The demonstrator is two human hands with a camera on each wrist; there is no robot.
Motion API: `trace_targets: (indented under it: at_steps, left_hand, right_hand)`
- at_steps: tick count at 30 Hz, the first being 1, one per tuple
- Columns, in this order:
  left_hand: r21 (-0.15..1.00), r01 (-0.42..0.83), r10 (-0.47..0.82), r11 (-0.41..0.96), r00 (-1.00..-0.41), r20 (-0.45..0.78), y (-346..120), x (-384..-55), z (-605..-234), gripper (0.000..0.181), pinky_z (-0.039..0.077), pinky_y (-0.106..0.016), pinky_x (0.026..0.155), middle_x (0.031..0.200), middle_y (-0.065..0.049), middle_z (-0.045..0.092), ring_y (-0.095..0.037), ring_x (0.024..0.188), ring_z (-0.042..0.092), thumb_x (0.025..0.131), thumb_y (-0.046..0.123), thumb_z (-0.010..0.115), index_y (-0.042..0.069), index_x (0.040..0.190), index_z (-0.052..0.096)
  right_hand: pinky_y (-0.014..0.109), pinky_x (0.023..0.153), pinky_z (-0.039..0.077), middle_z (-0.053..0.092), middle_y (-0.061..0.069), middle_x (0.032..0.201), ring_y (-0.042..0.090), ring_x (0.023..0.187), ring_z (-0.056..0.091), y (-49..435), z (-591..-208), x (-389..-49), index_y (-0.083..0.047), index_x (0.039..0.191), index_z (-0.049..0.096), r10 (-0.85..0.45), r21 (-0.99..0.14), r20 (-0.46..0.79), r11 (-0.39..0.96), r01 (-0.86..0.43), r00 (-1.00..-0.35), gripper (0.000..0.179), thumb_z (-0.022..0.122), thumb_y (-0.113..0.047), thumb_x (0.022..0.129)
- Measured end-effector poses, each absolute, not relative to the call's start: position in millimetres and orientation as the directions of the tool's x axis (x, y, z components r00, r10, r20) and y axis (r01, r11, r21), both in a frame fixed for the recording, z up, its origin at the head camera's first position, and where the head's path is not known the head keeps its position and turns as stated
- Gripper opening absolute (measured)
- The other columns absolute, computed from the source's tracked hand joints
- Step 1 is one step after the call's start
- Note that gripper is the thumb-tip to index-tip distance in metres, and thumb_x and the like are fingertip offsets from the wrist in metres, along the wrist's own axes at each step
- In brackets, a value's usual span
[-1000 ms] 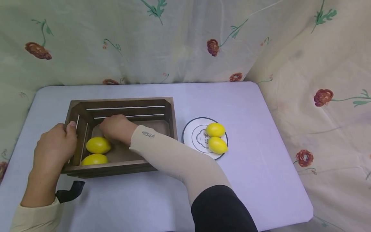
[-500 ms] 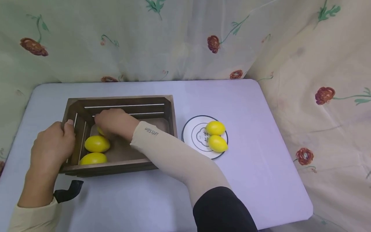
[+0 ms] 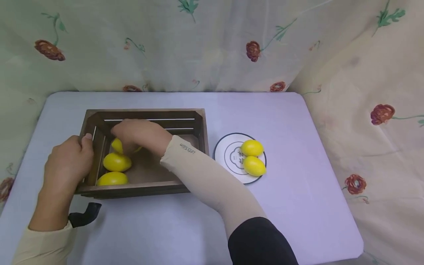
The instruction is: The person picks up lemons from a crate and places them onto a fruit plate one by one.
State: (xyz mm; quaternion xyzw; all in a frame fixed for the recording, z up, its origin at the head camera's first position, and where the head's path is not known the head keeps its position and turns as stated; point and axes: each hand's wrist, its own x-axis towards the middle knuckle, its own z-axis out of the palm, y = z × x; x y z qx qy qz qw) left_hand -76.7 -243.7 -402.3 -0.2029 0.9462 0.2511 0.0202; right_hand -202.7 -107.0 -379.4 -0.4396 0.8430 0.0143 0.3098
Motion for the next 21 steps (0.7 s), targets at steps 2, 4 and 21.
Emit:
trace_targets:
  at_steps: [2, 4, 21]
  left_hand:
    - [0.459, -0.399, -0.376, 0.794, -0.915, -0.145, -244, -77, -403, 0.067, 0.052, -0.056, 0.051, 0.094, -0.038, 0.064, -0.053, 0.073, 0.065, 0.113, 0.038, 0.027, -0.02, 0.109, 0.06]
    - [0.451, -0.398, -0.374, 0.799, -0.916, -0.146, -245, -78, -403, 0.068, 0.052, -0.058, 0.052, 0.094, -0.039, 0.064, -0.055, 0.075, 0.065, 0.113, 0.038, 0.026, -0.02, 0.109, 0.06]
    - [0.452, -0.385, -0.347, 0.804, -0.922, -0.17, -248, -81, -403, 0.068, 0.052, -0.062, 0.052, 0.094, -0.041, 0.063, -0.059, 0.076, 0.064, 0.113, 0.037, 0.024, -0.021, 0.107, 0.059]
  right_hand:
    - [0.03, 0.098, 0.046, 0.058, 0.002, 0.14, 0.015, 0.114, 0.054, -107, -379, -202, -0.015, 0.152, 0.05, -0.74, -0.257, -0.528, 0.607, -0.752, -0.417, 0.071, 0.081, -0.024, 0.089]
    - [0.03, 0.098, 0.047, 0.058, 0.003, 0.14, 0.014, 0.113, 0.055, -107, -377, -202, -0.013, 0.151, 0.05, -0.741, -0.257, -0.526, 0.607, -0.752, -0.418, 0.07, 0.082, -0.026, 0.09]
    - [0.027, 0.091, 0.048, 0.062, -0.001, 0.121, 0.014, 0.105, 0.058, -93, -341, -179, -0.011, 0.142, 0.054, -0.791, -0.295, -0.508, 0.531, -0.794, -0.341, 0.061, 0.083, -0.029, 0.091]
